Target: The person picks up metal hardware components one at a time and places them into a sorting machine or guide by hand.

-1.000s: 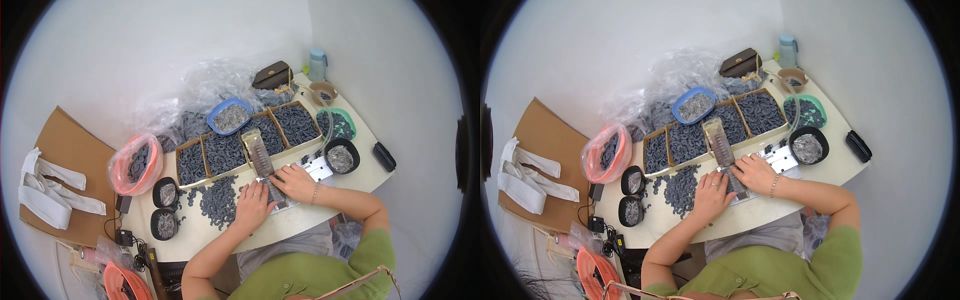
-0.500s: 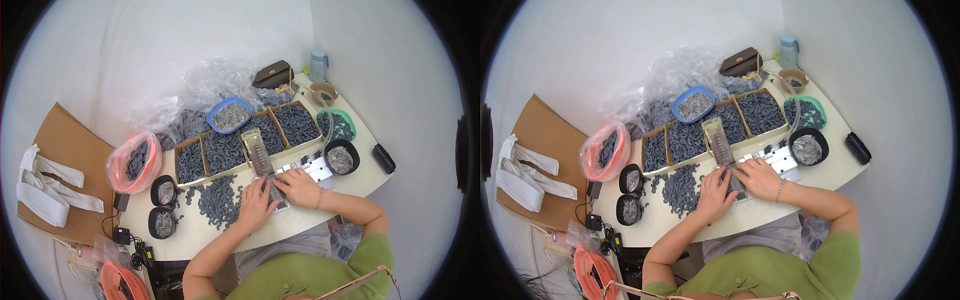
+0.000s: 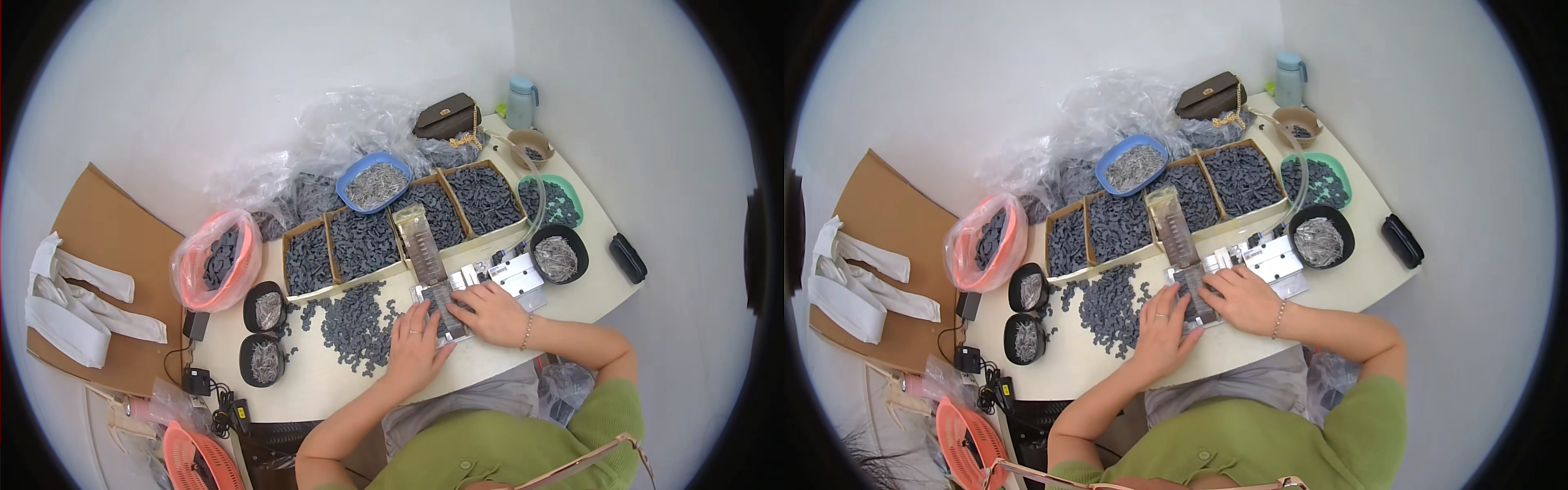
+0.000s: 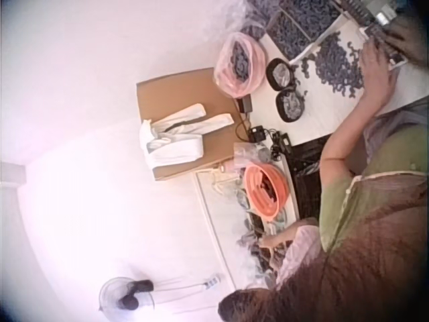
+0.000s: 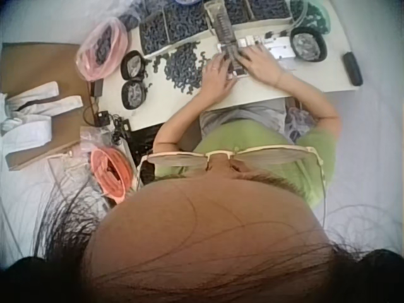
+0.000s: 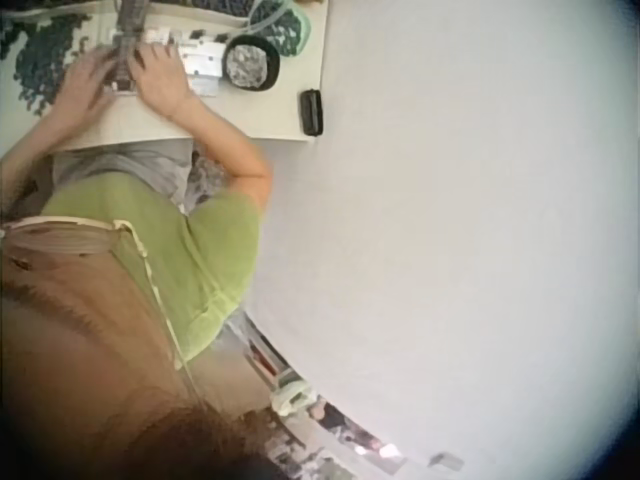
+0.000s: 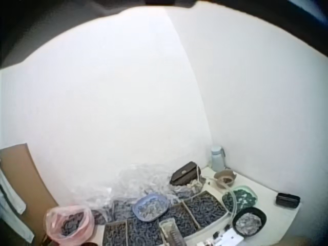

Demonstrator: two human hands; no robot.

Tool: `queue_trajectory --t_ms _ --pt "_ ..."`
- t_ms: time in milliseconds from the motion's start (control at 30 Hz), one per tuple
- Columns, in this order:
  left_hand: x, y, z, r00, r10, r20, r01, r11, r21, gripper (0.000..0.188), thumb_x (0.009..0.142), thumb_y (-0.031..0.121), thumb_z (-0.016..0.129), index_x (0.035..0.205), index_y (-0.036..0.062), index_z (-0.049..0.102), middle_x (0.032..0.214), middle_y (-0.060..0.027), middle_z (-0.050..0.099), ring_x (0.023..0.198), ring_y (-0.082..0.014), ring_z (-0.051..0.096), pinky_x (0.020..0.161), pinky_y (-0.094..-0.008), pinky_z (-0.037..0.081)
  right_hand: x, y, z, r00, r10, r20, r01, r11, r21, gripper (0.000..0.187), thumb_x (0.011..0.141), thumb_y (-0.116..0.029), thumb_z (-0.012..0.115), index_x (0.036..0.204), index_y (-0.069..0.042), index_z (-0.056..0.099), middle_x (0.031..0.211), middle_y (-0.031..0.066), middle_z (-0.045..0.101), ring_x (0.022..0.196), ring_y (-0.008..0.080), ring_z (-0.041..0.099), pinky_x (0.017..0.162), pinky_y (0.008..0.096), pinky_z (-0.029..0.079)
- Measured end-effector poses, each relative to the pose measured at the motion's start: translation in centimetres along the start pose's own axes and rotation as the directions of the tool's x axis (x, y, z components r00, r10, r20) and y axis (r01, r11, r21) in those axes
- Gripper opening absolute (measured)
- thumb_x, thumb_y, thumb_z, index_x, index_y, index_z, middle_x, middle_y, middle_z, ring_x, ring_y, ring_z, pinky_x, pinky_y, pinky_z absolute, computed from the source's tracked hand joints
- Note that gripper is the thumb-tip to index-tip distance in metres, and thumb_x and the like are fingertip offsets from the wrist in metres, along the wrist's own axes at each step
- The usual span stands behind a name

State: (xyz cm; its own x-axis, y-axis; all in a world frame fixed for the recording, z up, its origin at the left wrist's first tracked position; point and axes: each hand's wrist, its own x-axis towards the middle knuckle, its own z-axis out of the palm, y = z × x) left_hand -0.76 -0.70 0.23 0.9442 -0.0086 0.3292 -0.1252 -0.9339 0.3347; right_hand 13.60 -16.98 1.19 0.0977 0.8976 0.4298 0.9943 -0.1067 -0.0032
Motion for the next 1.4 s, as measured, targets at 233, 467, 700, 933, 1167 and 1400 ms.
queue_trajectory --t_ms 233,467,700,933,1167,1400 --pt "1.1 -0.2 0.1 0.999 0.032 -0.007 -0.032 0.999 0.017 0.063 0.083 0.032 0.065 0.132 -0.0025 0.044 0.139 -0.0231 0.036 0.127 -0.0408 0.035 0.104 -0.0509 0.026 1.0 0.3 0.4 0.999 0.031 -0.01 -0.031 0.997 -0.066 0.04 0.076 -0.016 0.056 0.111 0.001 0.062 0.115 0.0125 0.058 0.1 0.0227 0.054 0.085 0.0351 0.041" --pt "1.1 -0.3 0.8 0.996 0.069 0.055 -0.071 0.997 0.034 0.062 0.083 0.033 0.066 0.13 -0.0034 0.047 0.138 -0.0244 0.037 0.13 -0.0398 0.035 0.104 -0.0523 0.028 1.0 0.9 -0.3 0.998 0.066 -0.003 -0.066 0.996 0.052 0.04 0.07 -0.013 0.062 0.108 -0.003 0.064 0.113 0.0108 0.058 0.102 0.0243 0.054 0.086 0.037 0.041" --pt "-0.5 0.9 0.1 0.998 0.056 0.041 -0.056 0.998 -0.022 0.062 0.082 0.033 0.066 0.128 -0.0043 0.048 0.139 -0.0245 0.037 0.13 -0.0393 0.035 0.104 -0.0522 0.028 3.4 3.9 -0.5 0.984 0.164 -0.072 -0.141 0.958 0.251 0.04 0.072 -0.005 0.061 0.112 -0.006 0.062 0.113 0.0116 0.056 0.104 0.0294 0.052 0.09 0.0407 0.041" --pt "-0.2 1.1 0.3 0.997 0.065 0.049 -0.068 0.996 0.066 0.062 0.083 0.036 0.065 0.129 -0.0028 0.048 0.14 -0.0243 0.036 0.13 -0.039 0.035 0.105 -0.0525 0.027 9.2 7.9 1.9 0.932 0.304 -0.198 -0.249 0.933 0.26 0.035 0.082 -0.01 0.059 0.116 -0.006 0.06 0.111 0.0099 0.056 0.104 0.0285 0.051 0.088 0.0405 0.041" --pt "0.6 0.4 1.0 0.999 0.026 0.036 -0.032 0.986 0.165 0.068 0.084 0.041 0.063 0.133 -0.0038 0.044 0.145 -0.0248 0.032 0.133 -0.0392 0.033 0.106 -0.0538 0.025 11.2 7.4 1.9 0.926 0.284 -0.248 -0.245 0.953 0.179 0.035 0.085 -0.015 0.059 0.119 -0.006 0.058 0.111 0.0107 0.057 0.104 0.0283 0.052 0.089 0.0407 0.04" --pt "-0.1 -0.1 -0.3 0.998 -0.068 0.013 0.067 0.994 0.086 0.075 0.085 0.038 0.063 0.138 -0.0064 0.034 0.146 -0.0248 0.03 0.135 -0.0404 0.027 0.108 -0.0541 0.019 12.3 9.0 2.8 0.892 0.447 -0.063 -0.386 0.827 0.408 0.037 0.086 -0.021 0.06 0.119 -0.005 0.057 0.101 0.0149 0.062 0.095 0.0318 0.056 0.085 0.0413 0.042"
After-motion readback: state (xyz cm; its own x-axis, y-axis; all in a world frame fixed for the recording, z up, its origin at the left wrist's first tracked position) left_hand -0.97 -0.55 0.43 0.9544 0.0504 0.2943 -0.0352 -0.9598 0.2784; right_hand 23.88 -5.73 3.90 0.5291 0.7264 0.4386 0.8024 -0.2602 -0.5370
